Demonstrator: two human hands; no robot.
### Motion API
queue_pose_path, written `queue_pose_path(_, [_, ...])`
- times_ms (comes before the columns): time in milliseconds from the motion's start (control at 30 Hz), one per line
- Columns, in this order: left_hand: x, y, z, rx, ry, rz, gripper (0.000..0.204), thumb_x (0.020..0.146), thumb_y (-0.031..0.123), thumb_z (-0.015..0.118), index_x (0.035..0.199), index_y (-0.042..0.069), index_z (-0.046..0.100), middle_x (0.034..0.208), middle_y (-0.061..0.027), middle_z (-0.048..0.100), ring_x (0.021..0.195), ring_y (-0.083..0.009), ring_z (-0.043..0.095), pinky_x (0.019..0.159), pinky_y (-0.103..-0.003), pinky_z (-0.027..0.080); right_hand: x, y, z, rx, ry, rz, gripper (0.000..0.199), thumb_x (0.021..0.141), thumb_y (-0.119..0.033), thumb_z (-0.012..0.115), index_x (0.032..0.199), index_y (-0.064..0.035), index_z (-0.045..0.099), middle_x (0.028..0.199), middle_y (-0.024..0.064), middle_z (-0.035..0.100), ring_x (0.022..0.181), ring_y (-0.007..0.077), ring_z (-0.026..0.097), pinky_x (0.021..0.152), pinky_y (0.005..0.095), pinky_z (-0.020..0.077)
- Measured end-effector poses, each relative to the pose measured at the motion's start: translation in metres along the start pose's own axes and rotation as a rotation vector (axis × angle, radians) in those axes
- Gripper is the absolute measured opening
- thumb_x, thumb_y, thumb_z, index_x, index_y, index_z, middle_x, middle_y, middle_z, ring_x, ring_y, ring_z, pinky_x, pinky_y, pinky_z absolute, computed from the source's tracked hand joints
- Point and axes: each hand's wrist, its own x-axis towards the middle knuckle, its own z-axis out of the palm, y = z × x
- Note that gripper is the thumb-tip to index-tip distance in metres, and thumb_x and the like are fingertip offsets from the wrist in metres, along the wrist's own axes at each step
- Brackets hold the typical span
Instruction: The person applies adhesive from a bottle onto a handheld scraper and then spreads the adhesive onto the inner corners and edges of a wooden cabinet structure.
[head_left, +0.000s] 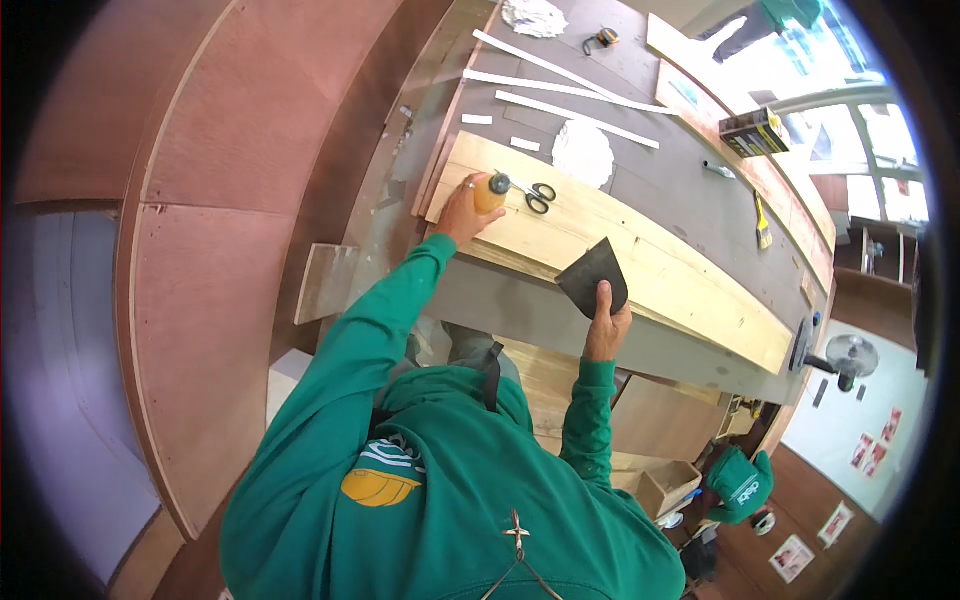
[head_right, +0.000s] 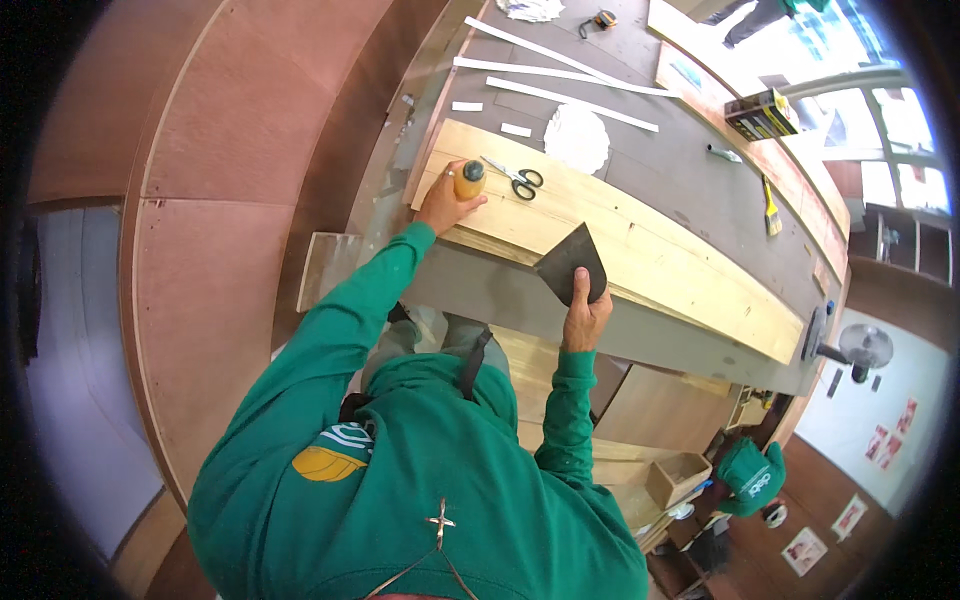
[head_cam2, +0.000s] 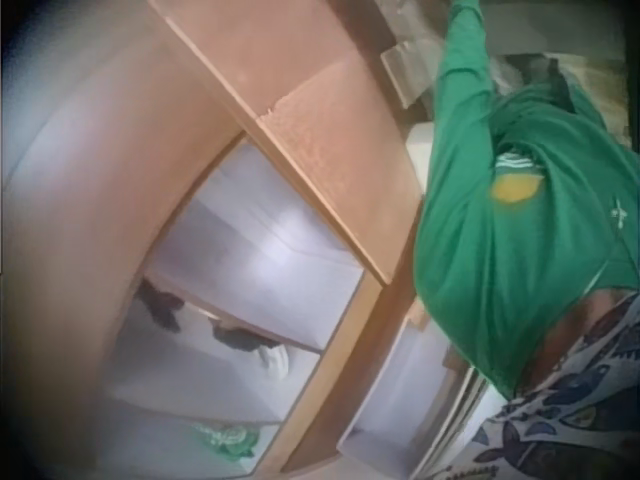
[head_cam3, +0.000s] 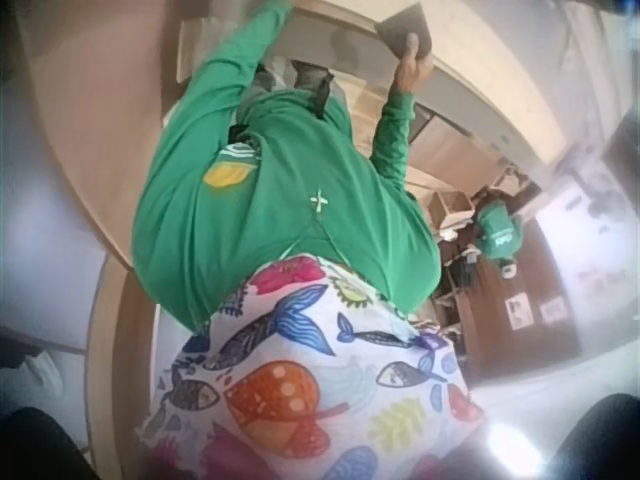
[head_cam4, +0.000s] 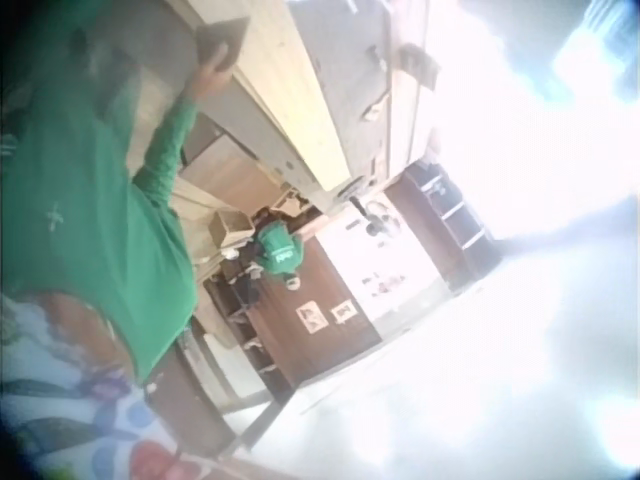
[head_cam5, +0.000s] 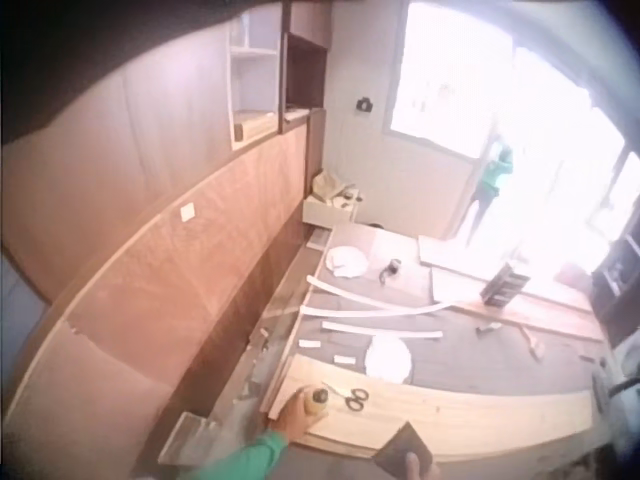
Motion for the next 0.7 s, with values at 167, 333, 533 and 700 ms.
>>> queue_pose_path(167, [-0.025,0.016,-0.044,0.045,-0.097,-0.248,0.063,0.076,0.04,0.084,0.122,0.005,0.059,0.103,-0.0159,0.069,0.096,-0.0292,0.067,0.085,-0.04,0.054,0.025,0.02,0.032,0.26,-0.067,0.151,0.052,0.096,-0.028,0.071,0.134,0.0035,0.055,0.127,0.0123,0.064,0.113,0.0199,0.063,0.101,0.0341,0.0495])
queue_pose_path(333, [-0.147,0.035,-0.123,-0.229,0.147,-0.406,0.072,0.074,0.041,0.084,0.127,0.001,0.056,0.119,-0.0204,0.066,0.108,-0.0312,0.065,0.095,-0.043,0.05,0.056,0.019,0.115,0.188,-0.349,0.135,0.053,0.096,-0.033,0.069,0.13,0.0076,0.059,0.126,0.0152,0.065,0.11,0.0219,0.063,0.101,0.0361,0.0494])
queue_pose_path(533, [-0.343,0.059,-0.244,0.114,0.525,-0.667,0.075,0.078,0.04,0.083,0.135,0.004,0.049,0.114,-0.0201,0.068,0.106,-0.0343,0.066,0.093,-0.042,0.051,0.018,-0.068,0.256,0.097,-0.979,-0.092,0.05,0.098,-0.035,0.067,0.128,0.004,0.062,0.12,0.0119,0.067,0.106,0.0187,0.063,0.097,0.0333,0.0497])
queue_pose_path(700, [-0.457,0.132,-0.337,0.429,1.003,-0.79,0.081,0.075,0.048,0.083,0.132,0.006,0.045,0.102,-0.0238,0.069,0.094,-0.0438,0.069,0.08,-0.049,0.055,-0.087,-0.101,0.35,0.19,-1.333,-0.263,0.039,0.101,-0.029,0.064,0.123,0.0025,0.065,0.115,0.0073,0.067,0.102,0.0153,0.061,0.093,0.0305,0.0486])
